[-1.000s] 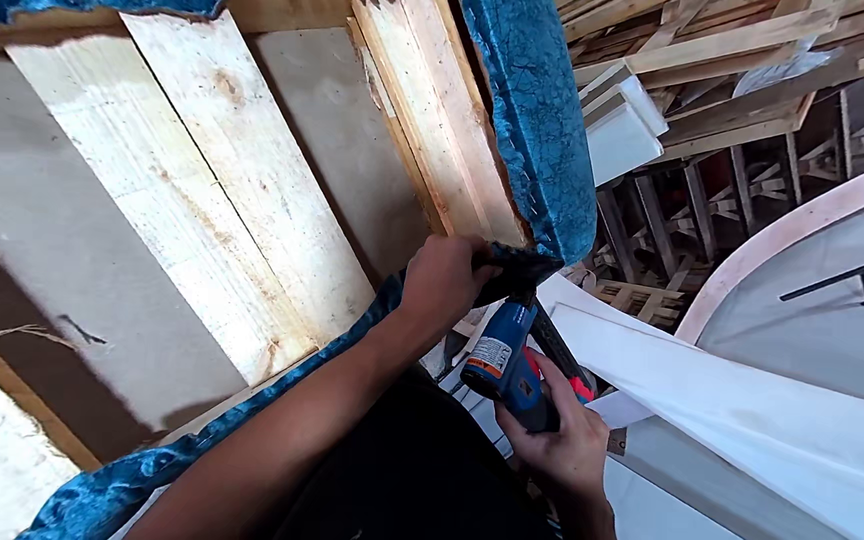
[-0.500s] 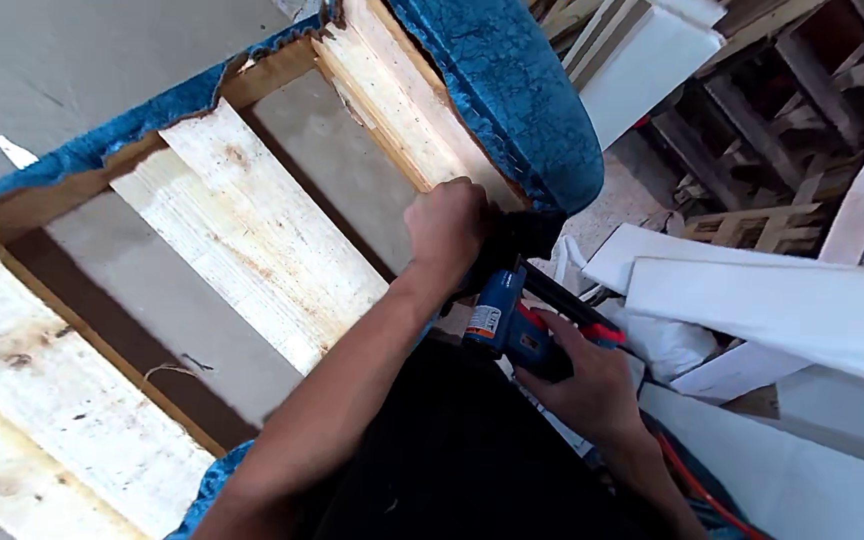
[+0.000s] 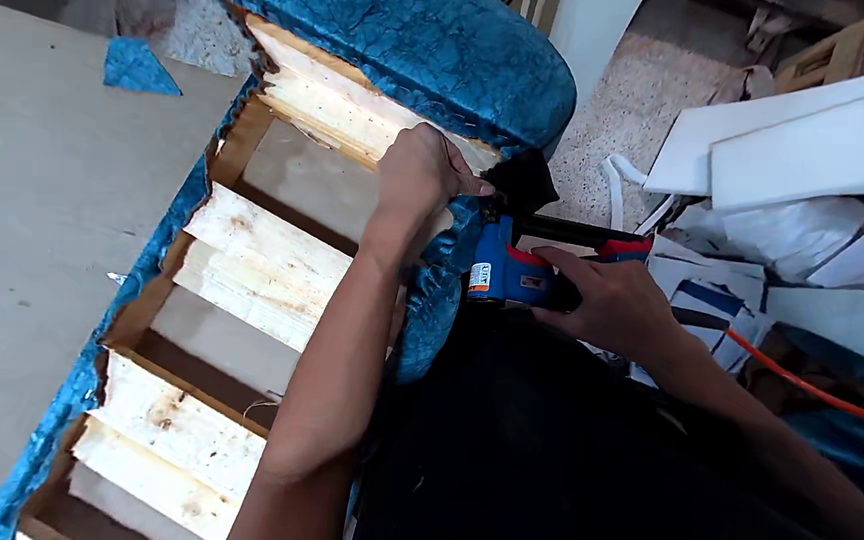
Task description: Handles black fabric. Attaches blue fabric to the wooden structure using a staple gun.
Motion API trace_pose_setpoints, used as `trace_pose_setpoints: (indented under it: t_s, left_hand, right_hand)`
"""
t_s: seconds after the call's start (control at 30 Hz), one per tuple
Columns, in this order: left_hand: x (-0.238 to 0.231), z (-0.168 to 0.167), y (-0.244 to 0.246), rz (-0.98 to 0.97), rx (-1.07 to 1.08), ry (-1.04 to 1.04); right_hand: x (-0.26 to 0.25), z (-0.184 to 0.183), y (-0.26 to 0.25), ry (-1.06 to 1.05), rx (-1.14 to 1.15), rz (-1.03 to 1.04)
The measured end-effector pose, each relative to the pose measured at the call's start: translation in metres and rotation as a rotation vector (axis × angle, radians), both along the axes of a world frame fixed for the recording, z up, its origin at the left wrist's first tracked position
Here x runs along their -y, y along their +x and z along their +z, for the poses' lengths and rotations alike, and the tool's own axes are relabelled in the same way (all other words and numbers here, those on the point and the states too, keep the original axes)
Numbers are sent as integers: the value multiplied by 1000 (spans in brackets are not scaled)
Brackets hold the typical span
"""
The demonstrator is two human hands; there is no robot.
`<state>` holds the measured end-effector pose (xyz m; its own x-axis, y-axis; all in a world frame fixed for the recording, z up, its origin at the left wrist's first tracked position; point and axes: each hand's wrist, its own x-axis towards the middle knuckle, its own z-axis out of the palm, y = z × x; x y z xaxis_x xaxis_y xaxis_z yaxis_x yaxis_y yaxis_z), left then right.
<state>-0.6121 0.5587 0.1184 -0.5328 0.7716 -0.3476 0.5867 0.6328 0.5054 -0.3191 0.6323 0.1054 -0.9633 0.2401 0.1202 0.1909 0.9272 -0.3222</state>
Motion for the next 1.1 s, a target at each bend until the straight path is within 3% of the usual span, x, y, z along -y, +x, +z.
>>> trace_pose_setpoints:
  t_s: [0.2,0.4,0.67,1.1]
  left_hand:
    - [3,0,8,27,-72,-9]
    - [8,-3,5,14,-17,28]
    - [10,-5,4,12,38,63]
    - [10,-3,6,54,50,41]
  right_hand:
    - [0,1,-4,18,25,-10]
    - [1,7,2,-15,49,-70]
    - [2,8,1,53,-2,42]
    - [0,2,2,49,4,1]
